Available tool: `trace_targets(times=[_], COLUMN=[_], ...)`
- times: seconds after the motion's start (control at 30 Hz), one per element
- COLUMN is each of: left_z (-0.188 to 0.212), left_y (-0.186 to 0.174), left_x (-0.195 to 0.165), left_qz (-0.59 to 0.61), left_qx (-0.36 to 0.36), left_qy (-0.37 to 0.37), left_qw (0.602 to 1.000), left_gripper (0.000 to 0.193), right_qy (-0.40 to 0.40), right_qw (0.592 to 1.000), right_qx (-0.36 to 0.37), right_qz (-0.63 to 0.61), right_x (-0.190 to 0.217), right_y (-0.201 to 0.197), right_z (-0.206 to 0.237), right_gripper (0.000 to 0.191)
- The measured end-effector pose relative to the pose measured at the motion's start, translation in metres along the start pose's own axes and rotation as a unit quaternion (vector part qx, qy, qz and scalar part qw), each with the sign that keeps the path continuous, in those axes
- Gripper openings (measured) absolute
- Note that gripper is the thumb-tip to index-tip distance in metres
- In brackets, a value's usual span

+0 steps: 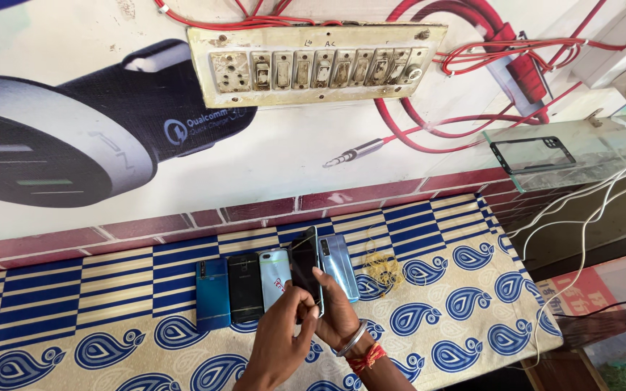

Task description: The person wipes the back and sides of several smartphones with a small white cloth. They handle each phone one at a time, turning them over to clean different surfaces, then place them back on the patterned table.

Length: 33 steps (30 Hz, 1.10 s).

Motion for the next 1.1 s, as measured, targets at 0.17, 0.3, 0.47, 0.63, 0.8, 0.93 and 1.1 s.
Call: trace_targets(times=[0.17,0.3,0.47,0.63,0.8,0.93,1.1], left_z=[-0.007,-0.007,-0.005,-0.005,-0.002,0.003,-0.001], left_y=[0.002,0.006,0.006,0.010,0.014,0.013,0.021], left_x=[0.018,0.022,0.012,0.014,0.014,0.017,0.030], left_qz=[-0.005,0.035,-0.058,-0.082,-0.184,-0.159,-0.054], left_qx=[0.035,0.039,-0.003,0.001,0.006,-0.007,0.028], left_qy=[-0.112,-0.107,-0.057,-0.040,0.001,0.029,-0.041], left_qw=[0.993,0.993,0.997,0.996,0.983,0.987,0.997], left_gripper=[0.029,0.026,0.035,0.036,0.022,0.017,0.031], right_qy=[0.029,0.027,0.014,-0.007,-0.042,-0.042,-0.032], right_qw=[0.994,0.994,0.991,0.992,0.982,0.980,0.983], right_qx=[-0.091,-0.096,-0.126,-0.126,-0.169,-0.165,-0.159], right_qz=[0.052,0.047,0.031,-0.012,-0.071,-0.106,-0.088], right_x=[-0.004,-0.007,-0.004,-0.004,0.004,0.006,0.002], right_y=[-0.020,-0.019,-0.023,-0.022,-0.031,-0.032,-0.030], right_z=[0.007,0.006,0.010,0.009,0.009,0.010,0.014], right_gripper=[0.056,0.058,0.049,0.054,0.061,0.063,0.062])
Point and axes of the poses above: each hand's wrist, its own z-axis away from the middle knuckle, its own y-axis out of the palm, x = y × z, the point moved 10 cm from there along -z, towards the middle knuckle, and after that the axes turned 14 degrees about x, right-handed, at the moved point
